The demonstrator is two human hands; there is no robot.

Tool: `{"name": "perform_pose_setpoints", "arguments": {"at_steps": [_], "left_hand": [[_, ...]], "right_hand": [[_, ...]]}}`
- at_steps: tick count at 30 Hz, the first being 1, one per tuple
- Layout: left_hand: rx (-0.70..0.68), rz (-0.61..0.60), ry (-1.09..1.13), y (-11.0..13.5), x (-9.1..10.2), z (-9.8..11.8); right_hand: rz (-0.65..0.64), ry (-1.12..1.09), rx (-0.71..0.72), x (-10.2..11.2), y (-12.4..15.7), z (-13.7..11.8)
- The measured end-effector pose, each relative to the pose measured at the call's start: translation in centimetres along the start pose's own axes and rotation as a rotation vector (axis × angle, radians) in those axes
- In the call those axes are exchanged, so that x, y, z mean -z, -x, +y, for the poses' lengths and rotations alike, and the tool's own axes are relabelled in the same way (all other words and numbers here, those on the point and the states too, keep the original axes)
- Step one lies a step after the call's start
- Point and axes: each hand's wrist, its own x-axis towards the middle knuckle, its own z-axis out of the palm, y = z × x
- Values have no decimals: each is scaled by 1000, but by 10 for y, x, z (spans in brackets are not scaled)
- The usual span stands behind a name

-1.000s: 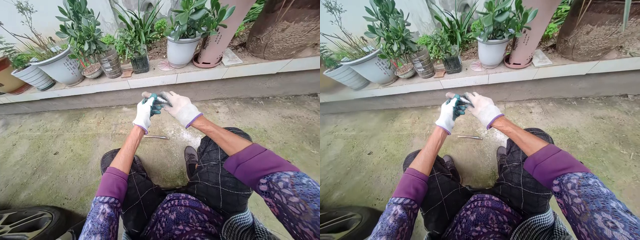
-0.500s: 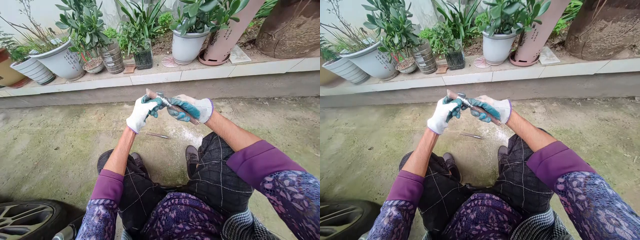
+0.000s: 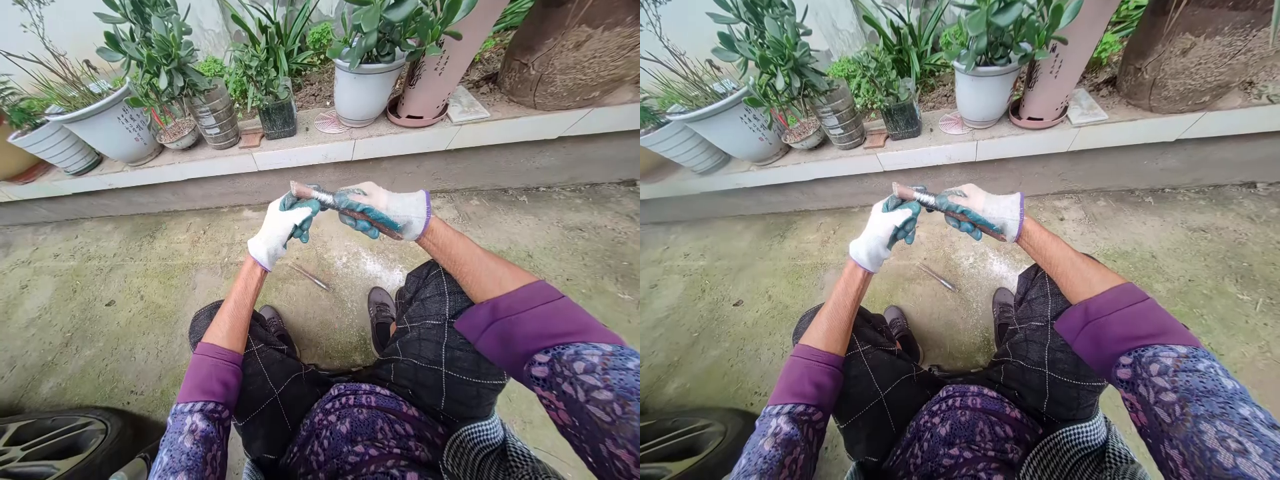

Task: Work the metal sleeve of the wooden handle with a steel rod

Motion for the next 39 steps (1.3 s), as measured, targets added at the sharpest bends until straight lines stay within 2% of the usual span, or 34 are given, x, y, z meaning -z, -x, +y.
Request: {"name": "perform_pose_setpoints", "arguments": {"at_steps": [3,6,9,12,15,17,19,22,24,26,29,32,35,37,39], "left_hand": [[33,-49,147,1,-5,-5],[82,-52,221,3,-8,-6],[88,-49,230,8,-8,0],[65,-83,180,15,-6,6],[61,-86,124,19,-3,5],[59,-51,115,16,-1,0],[53,24,115,10,1,-7],[35,158,111,-3,0,-16],[21,180,115,-9,-4,-17],[8,135,134,-10,-7,-14],[6,40,180,-4,-9,-5],[36,-4,178,4,-6,3],[39,-56,167,8,-3,7],[41,-90,171,8,-2,7],[52,-73,163,7,-3,4]], "right_hand": [[78,49,25,-2,0,-3],[77,14,30,-5,2,-5],[-54,-101,-30,-5,5,-6],[-270,-194,-106,-2,6,-3],[-393,-192,-128,0,1,5],[-319,-93,-106,-2,-6,11],[-115,119,-29,-4,-14,15],[219,622,166,-7,-22,17],[335,925,247,-8,-23,16],[380,1048,272,-10,-22,14],[328,873,268,-16,-16,11],[201,425,104,-21,-8,6],[-24,5,-24,-20,-1,2],[-153,-97,-31,-17,0,3],[-148,-36,-18,-15,-4,6]]}}
